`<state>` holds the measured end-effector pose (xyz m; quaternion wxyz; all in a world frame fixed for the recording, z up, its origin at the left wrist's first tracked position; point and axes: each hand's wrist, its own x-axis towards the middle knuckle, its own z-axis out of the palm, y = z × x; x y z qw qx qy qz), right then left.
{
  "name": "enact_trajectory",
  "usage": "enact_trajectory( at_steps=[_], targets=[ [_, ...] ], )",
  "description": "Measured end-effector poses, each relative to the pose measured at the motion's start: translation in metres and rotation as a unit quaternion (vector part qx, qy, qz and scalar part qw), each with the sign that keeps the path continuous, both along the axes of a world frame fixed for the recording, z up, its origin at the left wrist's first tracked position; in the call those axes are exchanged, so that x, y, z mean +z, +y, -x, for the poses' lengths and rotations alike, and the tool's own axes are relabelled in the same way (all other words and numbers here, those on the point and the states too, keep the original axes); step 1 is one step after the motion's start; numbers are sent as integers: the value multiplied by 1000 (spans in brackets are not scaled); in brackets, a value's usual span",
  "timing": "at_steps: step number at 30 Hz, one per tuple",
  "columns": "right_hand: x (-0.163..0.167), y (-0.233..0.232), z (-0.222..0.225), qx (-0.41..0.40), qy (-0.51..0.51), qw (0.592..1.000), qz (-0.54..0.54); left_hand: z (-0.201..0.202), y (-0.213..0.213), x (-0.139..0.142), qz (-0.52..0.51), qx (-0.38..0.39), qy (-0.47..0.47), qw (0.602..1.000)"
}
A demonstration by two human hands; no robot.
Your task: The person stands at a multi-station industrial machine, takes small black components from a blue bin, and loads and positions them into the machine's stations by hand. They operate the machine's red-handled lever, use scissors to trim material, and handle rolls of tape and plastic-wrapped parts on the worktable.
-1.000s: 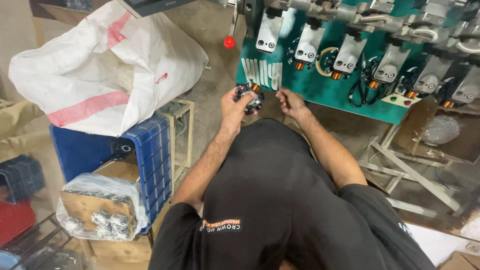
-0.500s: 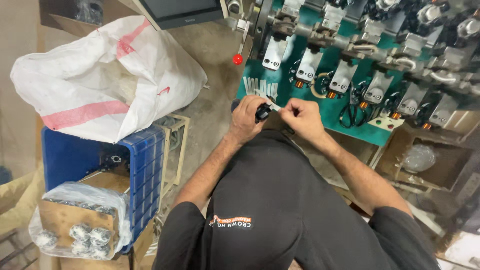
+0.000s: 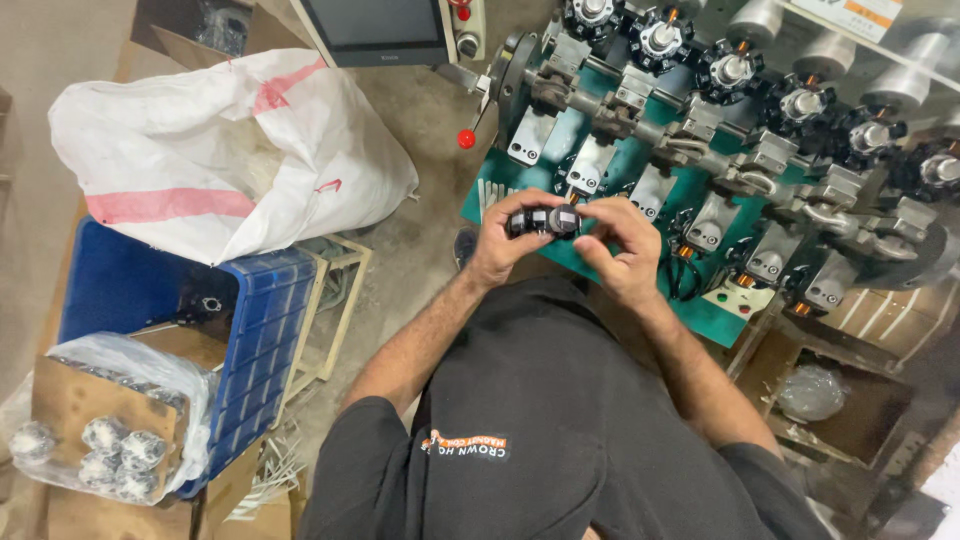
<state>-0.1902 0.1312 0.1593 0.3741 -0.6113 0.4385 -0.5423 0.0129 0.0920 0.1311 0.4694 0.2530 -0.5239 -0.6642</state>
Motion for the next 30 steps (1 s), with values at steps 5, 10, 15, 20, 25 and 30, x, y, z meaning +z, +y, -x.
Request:
enact_trajectory(
  at_steps=[5,10,15,20,25,30],
  targets=[
    [22,1,28,69,107,992,-18,-8,-12,23,-27,-105,-70,992],
    [-38,23,15,45,161,983,-79,-14,-31,-37,-280,-319,-51,904],
    [-165,24,-5,-99,125,924,-347,8,-33,-143,-493,-241,-176,817],
    [-226,-4,-11,-243,-53,844,-476,52,-44,-168,-525,-10,-183,831],
    [-202,-8,-28,-283,-253,861,-339,74,-64,-150,-349,84,-119,926],
    [-152,-36,-46,-361,-456,738,-342,93,-84,-119,-202,6,-142,969]
  ],
)
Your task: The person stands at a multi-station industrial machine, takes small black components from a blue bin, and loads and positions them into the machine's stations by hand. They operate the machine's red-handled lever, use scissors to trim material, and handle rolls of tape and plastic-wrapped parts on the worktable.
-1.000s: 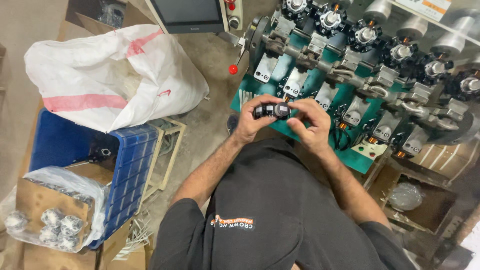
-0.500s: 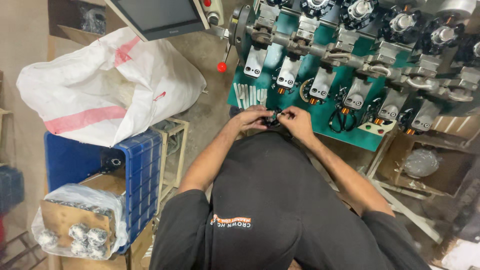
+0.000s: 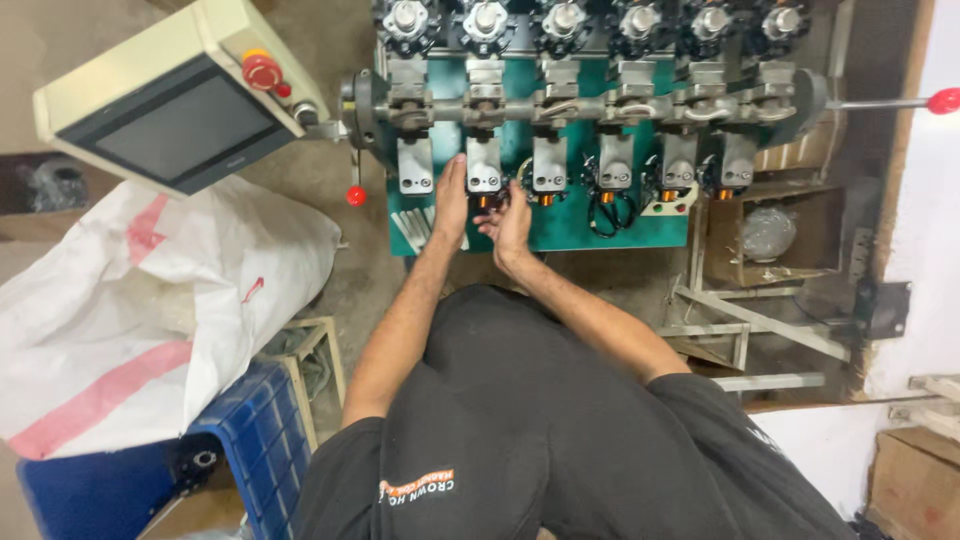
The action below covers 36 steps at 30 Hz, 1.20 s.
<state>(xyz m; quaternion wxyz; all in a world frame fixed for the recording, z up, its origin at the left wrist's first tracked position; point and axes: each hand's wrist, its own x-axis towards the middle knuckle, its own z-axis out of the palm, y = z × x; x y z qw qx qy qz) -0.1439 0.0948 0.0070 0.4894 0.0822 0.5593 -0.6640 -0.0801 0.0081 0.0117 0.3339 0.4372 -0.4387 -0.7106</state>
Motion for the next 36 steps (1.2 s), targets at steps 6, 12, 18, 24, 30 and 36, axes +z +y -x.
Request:
enact_trajectory(
  at_steps=[6,12,18,24,30,36],
  targets=[
    [11,-3,3,75,117,990,27,1,1,5,-32,-24,19,999],
    [-16,-2,27,220,-276,933,-74,-14,9,-23,-163,-40,-164,972],
    [-24,37,30,325,184,927,-29,-55,60,-18,248,-226,-326,884],
    [-21,41,42,447,-39,892,-54,-59,86,25,361,-84,-337,866],
    [2,86,71,420,368,817,147,-70,76,35,117,71,-223,965],
    [44,45,73,549,490,670,100,-76,80,35,-164,10,31,986]
  ],
)
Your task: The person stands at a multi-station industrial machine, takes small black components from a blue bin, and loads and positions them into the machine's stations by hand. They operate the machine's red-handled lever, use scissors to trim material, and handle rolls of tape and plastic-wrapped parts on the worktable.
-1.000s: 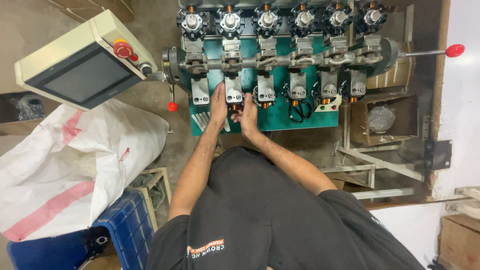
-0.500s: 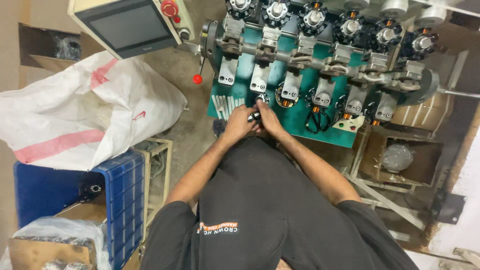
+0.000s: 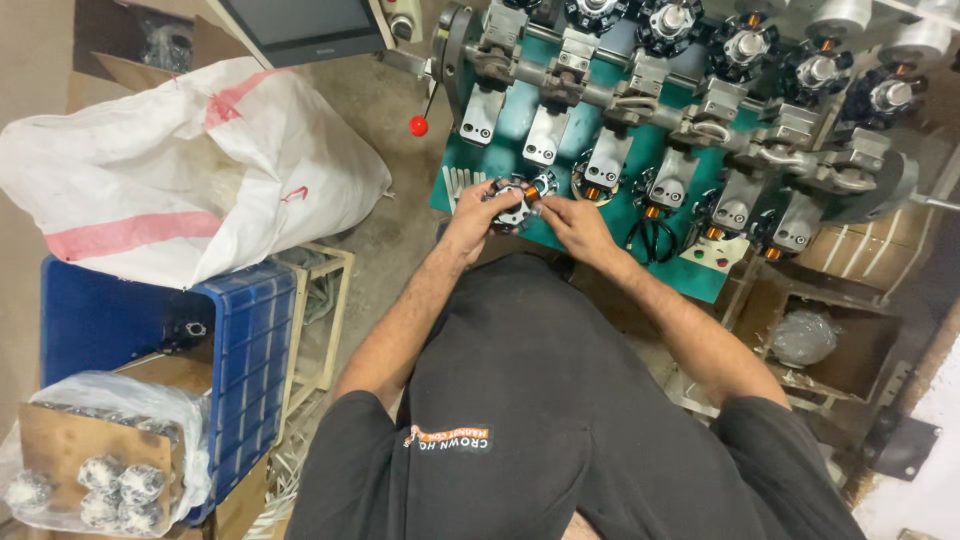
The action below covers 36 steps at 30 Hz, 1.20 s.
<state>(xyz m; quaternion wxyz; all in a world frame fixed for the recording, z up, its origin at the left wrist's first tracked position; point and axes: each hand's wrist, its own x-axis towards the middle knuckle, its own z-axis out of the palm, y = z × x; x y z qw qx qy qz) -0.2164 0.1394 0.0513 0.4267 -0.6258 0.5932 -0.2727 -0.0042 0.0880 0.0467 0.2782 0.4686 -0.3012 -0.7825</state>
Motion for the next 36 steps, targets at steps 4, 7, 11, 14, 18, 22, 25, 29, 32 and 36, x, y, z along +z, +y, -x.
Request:
enact_trajectory(
  at_steps=[4,7,11,14,18,22,25,29,32,36],
  targets=[
    [37,-21,4,24,33,970,241,6,13,0,190,-6,-73,979],
    [64,-18,7,119,217,936,252,6,10,0,153,121,-55,979],
    [78,-24,-17,77,290,904,304,-3,-6,6,-145,98,130,976],
    [82,-27,-36,27,266,898,349,-4,-7,11,-178,116,101,972],
    [91,-15,-45,44,256,892,370,7,4,13,1,121,38,992],
    [92,0,-52,34,162,934,317,14,8,10,191,117,-114,968],
    [65,10,-60,-28,43,960,275,1,4,8,173,127,-80,973],
    [-17,29,-68,-212,-91,972,48,-31,1,7,82,124,-42,988],
    [-91,18,-83,-323,-251,855,-320,-57,-7,3,-15,150,14,988],
    [-143,2,-102,-393,-427,664,-472,-86,-11,-7,-71,157,15,985]
  ],
)
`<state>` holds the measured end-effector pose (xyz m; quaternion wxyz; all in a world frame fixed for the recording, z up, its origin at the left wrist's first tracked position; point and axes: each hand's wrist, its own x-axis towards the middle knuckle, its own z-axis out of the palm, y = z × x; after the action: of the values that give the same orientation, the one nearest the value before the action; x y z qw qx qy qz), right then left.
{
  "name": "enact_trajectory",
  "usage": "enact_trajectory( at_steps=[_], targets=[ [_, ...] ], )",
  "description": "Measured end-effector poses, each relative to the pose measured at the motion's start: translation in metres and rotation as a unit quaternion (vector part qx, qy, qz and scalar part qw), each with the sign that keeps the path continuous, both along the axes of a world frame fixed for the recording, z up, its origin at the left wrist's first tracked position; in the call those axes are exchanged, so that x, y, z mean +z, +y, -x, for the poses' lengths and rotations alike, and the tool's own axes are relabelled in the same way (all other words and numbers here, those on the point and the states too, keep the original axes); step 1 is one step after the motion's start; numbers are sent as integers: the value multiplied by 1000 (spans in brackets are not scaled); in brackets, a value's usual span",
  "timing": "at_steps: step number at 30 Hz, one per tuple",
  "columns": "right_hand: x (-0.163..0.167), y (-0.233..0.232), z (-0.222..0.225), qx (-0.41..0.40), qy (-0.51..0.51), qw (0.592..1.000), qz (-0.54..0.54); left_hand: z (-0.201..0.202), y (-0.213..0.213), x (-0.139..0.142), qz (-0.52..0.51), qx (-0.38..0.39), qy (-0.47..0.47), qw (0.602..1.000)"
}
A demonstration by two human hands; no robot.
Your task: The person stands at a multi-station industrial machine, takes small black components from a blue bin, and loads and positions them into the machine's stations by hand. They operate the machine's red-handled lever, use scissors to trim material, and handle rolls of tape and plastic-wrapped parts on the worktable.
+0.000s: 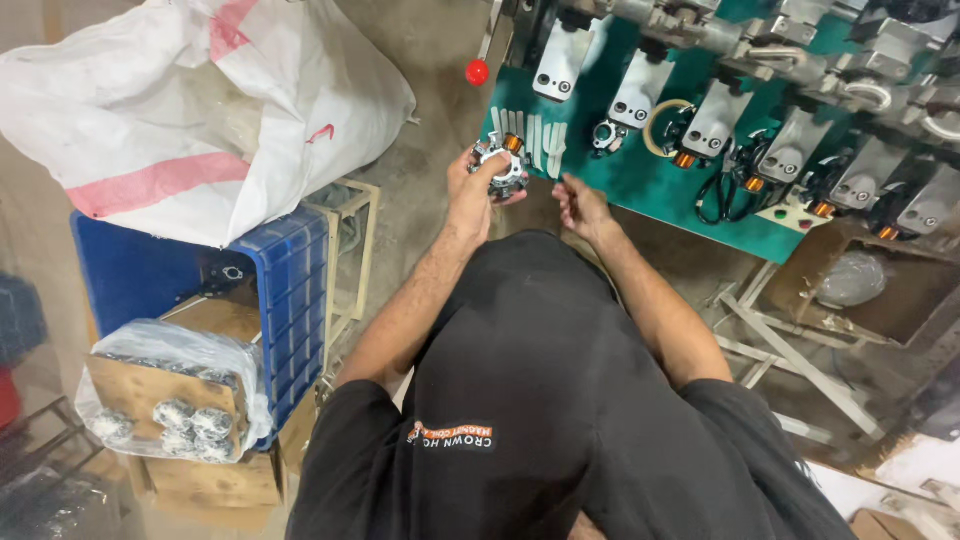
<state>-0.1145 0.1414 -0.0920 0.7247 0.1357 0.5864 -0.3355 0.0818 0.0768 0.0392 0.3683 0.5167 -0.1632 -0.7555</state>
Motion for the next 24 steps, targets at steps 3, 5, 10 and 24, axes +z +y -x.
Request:
enact_trajectory(
  at_steps=[3,5,10,24],
  targets=[
    [-1,-16,-9,-17,18,1000,7,-13,4,-9,-18,-28,-9,999],
    [0,-21,-12,20,115,993,3,-15,8,-12,-15,-59,-25,998],
    [56,-23,-5,9,207,964,167,-13,19,8,307,-166,-190,918],
    [56,3,36,140,160,962,173,24,31,45,419,-140,-268,856]
  ],
)
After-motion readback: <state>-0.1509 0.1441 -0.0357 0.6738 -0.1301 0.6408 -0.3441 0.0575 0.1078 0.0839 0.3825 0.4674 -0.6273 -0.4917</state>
